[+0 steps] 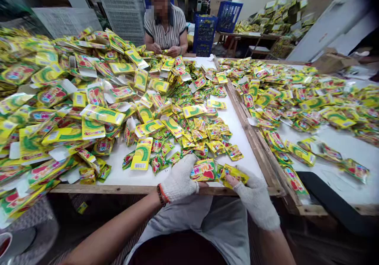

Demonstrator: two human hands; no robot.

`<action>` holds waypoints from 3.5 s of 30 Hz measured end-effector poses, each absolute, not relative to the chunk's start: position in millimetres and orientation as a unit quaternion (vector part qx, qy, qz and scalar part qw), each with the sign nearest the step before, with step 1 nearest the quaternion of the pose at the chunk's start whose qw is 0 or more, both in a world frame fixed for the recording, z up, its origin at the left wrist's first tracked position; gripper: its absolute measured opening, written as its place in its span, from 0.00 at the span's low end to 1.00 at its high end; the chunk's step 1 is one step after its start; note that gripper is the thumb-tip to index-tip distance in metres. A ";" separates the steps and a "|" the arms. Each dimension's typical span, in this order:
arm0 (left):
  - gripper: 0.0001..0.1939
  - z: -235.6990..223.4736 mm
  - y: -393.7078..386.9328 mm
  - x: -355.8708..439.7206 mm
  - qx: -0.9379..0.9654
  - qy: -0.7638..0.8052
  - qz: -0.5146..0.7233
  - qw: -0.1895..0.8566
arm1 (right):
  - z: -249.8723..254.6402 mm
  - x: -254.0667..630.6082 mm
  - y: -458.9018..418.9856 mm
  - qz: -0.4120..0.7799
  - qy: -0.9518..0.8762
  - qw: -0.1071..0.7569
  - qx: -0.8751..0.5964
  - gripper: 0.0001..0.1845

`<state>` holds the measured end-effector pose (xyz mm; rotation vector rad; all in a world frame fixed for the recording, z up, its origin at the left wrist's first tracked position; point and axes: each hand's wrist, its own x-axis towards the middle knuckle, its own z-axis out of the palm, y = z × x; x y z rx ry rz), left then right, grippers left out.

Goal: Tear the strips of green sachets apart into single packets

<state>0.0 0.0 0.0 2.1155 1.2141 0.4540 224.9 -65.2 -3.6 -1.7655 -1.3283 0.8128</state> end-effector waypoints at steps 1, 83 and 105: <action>0.25 0.7 -1.3 -0.2 0.816 0.448 0.178 0.318 | 0.7 227.7 -63.4 0.357 -0.535 0.363 -0.674 0.26; 0.29 -1.1 -9.5 -18.6 0.673 0.435 0.281 0.529 | 15.2 187.7 -64.7 0.654 -0.517 0.244 -0.495 0.26; 0.33 4.4 -4.8 -18.5 0.526 0.462 0.309 0.644 | 1.5 193.8 -50.5 0.403 -0.541 0.258 -0.692 0.25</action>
